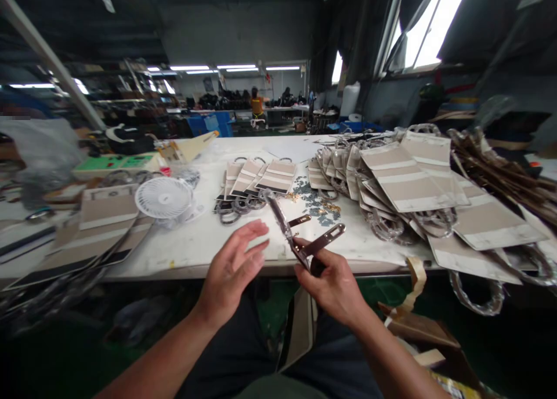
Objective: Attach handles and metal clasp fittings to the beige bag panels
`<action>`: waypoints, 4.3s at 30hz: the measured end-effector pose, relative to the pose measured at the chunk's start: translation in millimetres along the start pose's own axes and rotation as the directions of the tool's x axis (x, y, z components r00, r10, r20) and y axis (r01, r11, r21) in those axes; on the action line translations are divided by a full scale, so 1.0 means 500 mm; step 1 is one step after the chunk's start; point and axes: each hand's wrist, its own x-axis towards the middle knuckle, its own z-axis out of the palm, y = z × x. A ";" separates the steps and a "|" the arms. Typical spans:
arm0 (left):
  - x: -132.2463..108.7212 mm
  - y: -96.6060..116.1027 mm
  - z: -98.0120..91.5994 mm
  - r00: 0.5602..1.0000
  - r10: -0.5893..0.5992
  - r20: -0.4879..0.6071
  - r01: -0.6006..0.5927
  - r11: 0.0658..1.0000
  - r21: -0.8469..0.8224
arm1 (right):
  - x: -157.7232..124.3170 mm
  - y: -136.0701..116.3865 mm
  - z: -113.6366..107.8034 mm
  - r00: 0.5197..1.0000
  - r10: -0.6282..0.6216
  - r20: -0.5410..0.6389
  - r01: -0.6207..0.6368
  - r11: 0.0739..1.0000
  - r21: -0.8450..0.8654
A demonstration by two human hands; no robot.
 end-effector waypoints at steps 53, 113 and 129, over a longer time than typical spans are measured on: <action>-0.063 -0.367 -0.071 0.541 -0.826 -0.159 0.621 0.520 -0.587 | 0.311 0.124 0.126 0.971 0.171 0.169 -0.133 0.968 -0.214; -0.033 -0.384 -0.051 0.564 -0.782 -0.264 0.545 0.593 -0.593 | 0.251 0.107 0.244 0.936 0.103 0.337 -0.190 0.953 0.235; -0.033 -0.387 -0.050 0.540 -0.763 -0.355 0.567 0.641 -0.517 | 0.181 0.151 0.228 0.997 -0.002 0.083 -0.032 0.915 0.403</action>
